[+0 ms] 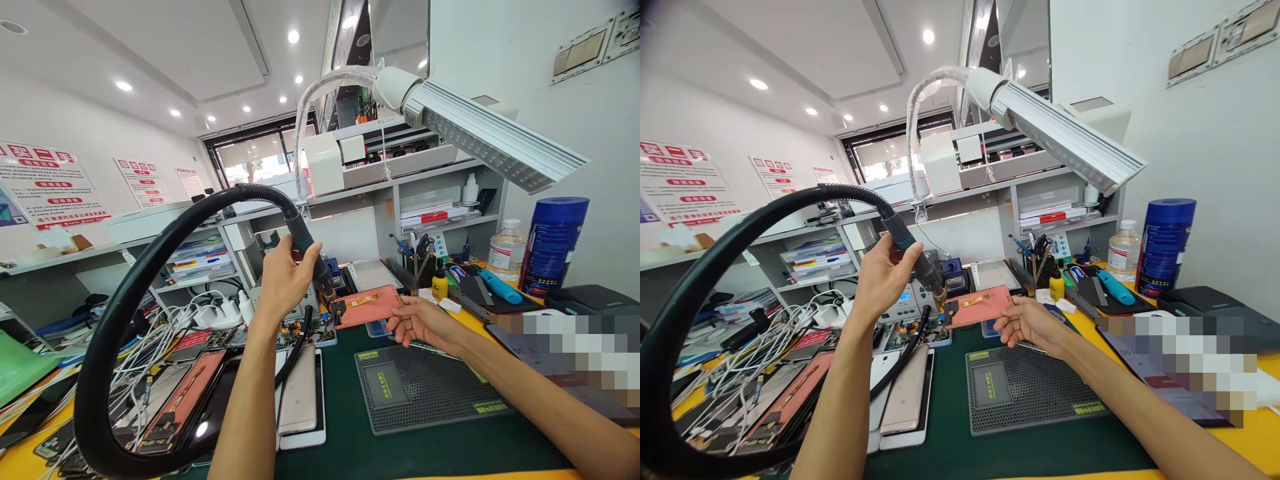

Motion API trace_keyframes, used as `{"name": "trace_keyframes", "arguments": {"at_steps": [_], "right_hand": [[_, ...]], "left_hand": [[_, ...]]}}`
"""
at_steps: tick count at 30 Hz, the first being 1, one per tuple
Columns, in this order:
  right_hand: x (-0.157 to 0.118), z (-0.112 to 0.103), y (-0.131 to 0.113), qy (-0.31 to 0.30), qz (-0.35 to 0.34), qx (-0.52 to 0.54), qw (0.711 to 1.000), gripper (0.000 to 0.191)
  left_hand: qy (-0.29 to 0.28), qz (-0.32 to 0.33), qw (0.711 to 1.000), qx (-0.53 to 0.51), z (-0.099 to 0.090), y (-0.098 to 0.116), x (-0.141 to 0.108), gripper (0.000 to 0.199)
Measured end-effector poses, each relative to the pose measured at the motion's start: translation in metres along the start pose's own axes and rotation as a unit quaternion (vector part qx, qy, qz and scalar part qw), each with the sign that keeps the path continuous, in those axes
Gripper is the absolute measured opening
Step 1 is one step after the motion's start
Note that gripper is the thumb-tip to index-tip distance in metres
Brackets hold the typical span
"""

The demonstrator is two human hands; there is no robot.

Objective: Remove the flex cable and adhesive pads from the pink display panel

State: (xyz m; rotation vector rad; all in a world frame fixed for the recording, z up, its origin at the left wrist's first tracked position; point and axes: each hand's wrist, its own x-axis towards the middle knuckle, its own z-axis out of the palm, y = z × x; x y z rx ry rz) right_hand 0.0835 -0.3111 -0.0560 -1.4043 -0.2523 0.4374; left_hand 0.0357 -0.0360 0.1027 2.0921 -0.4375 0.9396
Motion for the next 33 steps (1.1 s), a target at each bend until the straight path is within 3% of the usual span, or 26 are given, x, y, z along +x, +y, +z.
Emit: {"name": "trace_keyframes", "arguments": {"at_steps": [7, 33], "right_hand": [[-0.003, 0.0015, -0.0025, -0.005, 0.0, 0.003, 1.0, 0.02], [-0.0055, 0.0054, -0.0046, -0.007, -0.001, 0.005, 1.0, 0.021]], "left_hand": [[-0.026, -0.01, 0.999, -0.032, -0.0015, 0.0003, -0.0012, 0.033], [-0.008, -0.019, 0.998, -0.065, -0.0079, -0.001, -0.0008, 0.034]]}}
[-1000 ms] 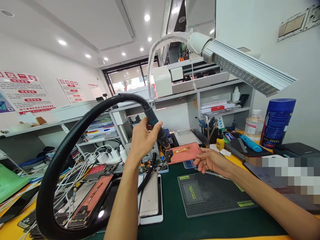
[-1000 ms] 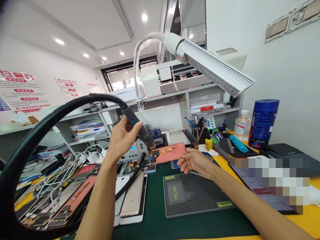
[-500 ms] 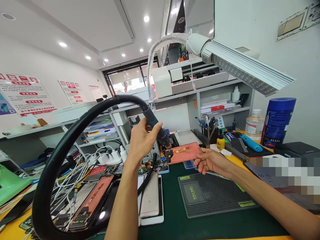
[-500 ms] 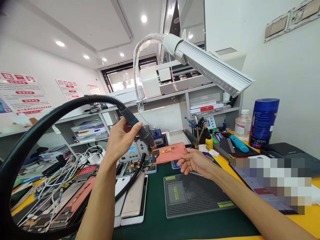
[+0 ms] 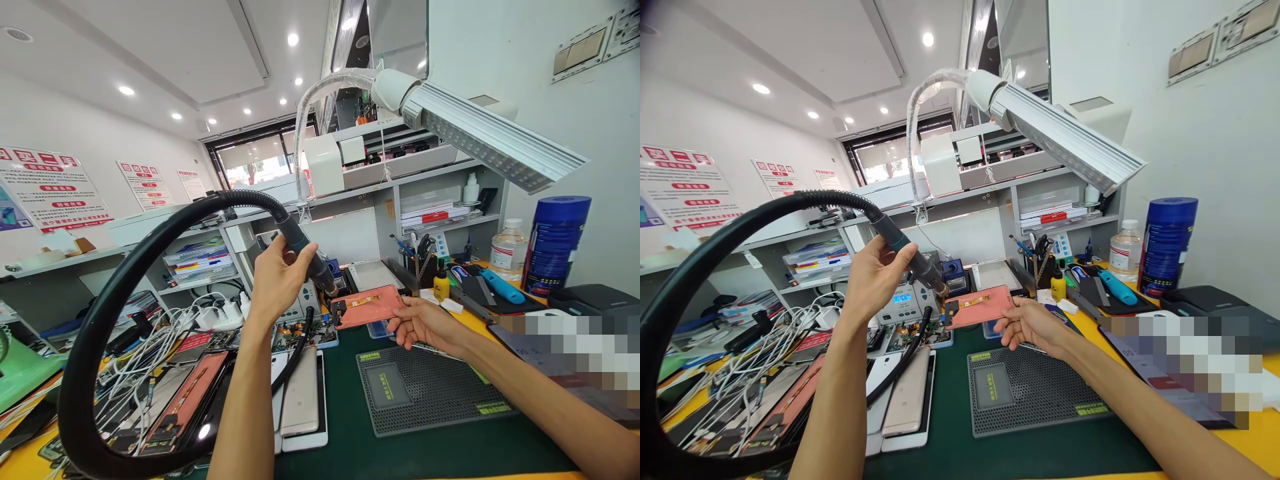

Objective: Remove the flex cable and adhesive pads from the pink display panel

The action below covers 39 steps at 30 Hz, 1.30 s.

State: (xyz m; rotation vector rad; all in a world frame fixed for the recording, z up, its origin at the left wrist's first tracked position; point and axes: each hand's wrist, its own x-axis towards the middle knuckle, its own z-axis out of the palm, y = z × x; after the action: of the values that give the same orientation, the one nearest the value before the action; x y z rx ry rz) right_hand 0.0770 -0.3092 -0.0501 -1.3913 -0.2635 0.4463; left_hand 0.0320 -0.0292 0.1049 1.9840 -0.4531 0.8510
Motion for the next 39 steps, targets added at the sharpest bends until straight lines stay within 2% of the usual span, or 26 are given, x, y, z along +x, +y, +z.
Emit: {"name": "trace_keyframes", "arguments": {"at_steps": [11, 19, 39], "right_hand": [[-0.0012, 0.0029, -0.0025, 0.012, 0.002, -0.003, 1.0, 0.021], [-0.0011, 0.002, -0.0009, 0.011, -0.002, -0.008, 1.0, 0.021], [-0.0004, 0.0004, 0.0005, 0.008, -0.004, -0.012, 1.0, 0.022]], "left_hand": [[0.046, 0.007, 0.998, 0.05, 0.0006, 0.0009, 0.0006, 0.034], [0.037, 0.009, 0.996, 0.075, 0.0032, 0.0043, -0.0003, 0.032], [0.028, -0.001, 0.999, 0.018, 0.003, 0.0052, -0.001, 0.031]]}}
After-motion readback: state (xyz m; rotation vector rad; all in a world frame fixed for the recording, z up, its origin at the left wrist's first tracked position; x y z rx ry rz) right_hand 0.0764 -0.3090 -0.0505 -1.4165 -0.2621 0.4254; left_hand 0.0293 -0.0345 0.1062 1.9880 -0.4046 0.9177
